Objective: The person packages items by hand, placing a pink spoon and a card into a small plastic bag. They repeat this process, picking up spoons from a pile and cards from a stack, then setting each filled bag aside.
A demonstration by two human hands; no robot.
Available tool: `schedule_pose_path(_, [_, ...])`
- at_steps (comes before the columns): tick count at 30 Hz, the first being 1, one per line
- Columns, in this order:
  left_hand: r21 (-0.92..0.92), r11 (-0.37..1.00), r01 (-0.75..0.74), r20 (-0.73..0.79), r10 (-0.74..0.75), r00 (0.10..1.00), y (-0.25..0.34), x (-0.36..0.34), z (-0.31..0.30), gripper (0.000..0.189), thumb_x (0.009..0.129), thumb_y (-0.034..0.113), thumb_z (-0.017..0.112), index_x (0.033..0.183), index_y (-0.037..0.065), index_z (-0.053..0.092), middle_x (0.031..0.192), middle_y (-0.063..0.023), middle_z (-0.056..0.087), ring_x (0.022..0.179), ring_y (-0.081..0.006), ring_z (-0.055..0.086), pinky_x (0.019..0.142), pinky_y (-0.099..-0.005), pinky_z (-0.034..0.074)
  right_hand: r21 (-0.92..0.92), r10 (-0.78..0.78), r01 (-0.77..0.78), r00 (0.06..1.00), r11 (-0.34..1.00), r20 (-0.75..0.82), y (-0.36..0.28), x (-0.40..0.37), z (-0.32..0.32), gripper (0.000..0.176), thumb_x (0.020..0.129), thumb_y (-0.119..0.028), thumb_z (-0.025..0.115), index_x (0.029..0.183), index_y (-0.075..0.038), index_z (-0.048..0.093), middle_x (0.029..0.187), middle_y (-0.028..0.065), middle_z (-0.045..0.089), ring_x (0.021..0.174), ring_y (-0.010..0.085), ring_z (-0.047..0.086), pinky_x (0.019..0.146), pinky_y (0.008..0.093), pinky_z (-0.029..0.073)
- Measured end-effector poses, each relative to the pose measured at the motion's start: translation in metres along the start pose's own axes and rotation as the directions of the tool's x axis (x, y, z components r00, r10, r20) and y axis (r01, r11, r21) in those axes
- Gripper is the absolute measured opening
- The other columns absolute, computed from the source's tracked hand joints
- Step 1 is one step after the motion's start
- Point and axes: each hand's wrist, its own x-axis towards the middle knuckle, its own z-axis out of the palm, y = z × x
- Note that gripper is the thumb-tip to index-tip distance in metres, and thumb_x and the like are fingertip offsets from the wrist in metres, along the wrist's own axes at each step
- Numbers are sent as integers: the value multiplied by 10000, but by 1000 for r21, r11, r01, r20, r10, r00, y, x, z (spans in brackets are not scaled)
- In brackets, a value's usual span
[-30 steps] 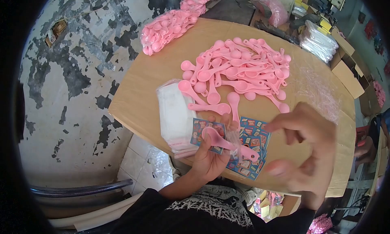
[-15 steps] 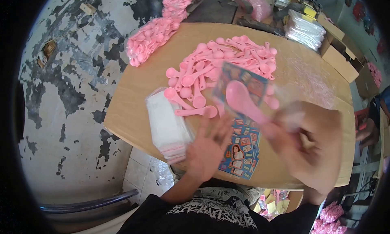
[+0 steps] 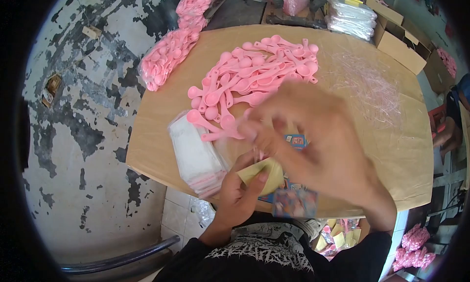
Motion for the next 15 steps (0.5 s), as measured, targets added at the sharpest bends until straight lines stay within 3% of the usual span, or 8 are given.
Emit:
schedule_pose_path(1, [-145,987,75,70,-65,995,5,-1,1,470,973,146,535,1372,-50,383,1228,-159,583,1100,-181,580,960,-308,440,-12,26,-27,997,1000,-70,0,6,1,190,755,-42,729,930,-20,658,659,9,648,537,80,554,527,216,399])
schedule_pose_path(3, [-404,881,246,223,-166,961,16,-6,0,437,994,166,498,1359,-52,394,1247,-146,572,1109,-160,571,959,-292,438,89,158,-158,987,983,12,5,7,-1,269,792,-62,717,1044,-23,629,688,32,665,567,97,578,552,229,432])
schedule_pose_path(5, [-317,907,277,300,-181,937,8,-6,-8,414,999,159,487,1345,-54,408,1267,-136,564,1130,-160,563,969,-298,440,255,297,-388,896,886,331,20,-3,-6,349,838,-106,701,1161,-34,587,709,76,673,573,139,581,555,263,457])
schedule_pose_path(7, [-221,928,299,320,-220,921,-3,-5,-15,415,1004,175,480,1339,-60,411,1284,-139,558,1155,-162,554,973,-299,442,236,312,-400,888,886,337,27,-2,-3,318,848,-116,695,1138,-30,599,713,88,673,595,131,594,565,277,468])
schedule_pose_path(10, [-263,965,-20,-93,-4,996,-6,1,-2,392,1021,188,443,1333,-47,420,1250,-130,571,1104,-170,595,917,-290,482,208,336,-430,866,879,370,27,-3,0,262,859,-118,681,1099,-34,617,700,99,668,606,145,617,573,290,484])
schedule_pose_path(13, [-166,984,72,-80,-86,993,12,14,-8,399,1036,221,371,1292,-82,414,1250,-201,560,1060,-280,631,883,-369,536,162,341,-421,865,892,369,18,-4,0,218,851,-121,679,1052,-48,641,739,95,671,659,179,642,610,305,504])
schedule_pose_path(14, [-138,990,34,-117,-50,992,7,18,-11,375,1034,208,377,1281,-68,432,1227,-183,574,937,-270,676,785,-341,572,144,331,-403,872,904,361,17,-3,-2,206,844,-123,681,1036,-53,650,762,93,674,686,192,650,628,312,511])
schedule_pose_path(15, [-153,988,30,-125,-50,991,7,20,-9,376,1034,202,376,1291,-67,427,1230,-182,574,905,-262,682,773,-329,574,79,227,-259,930,963,288,22,-4,-1,201,835,-128,685,1022,-61,658,786,84,670,722,202,646,644,320,512])
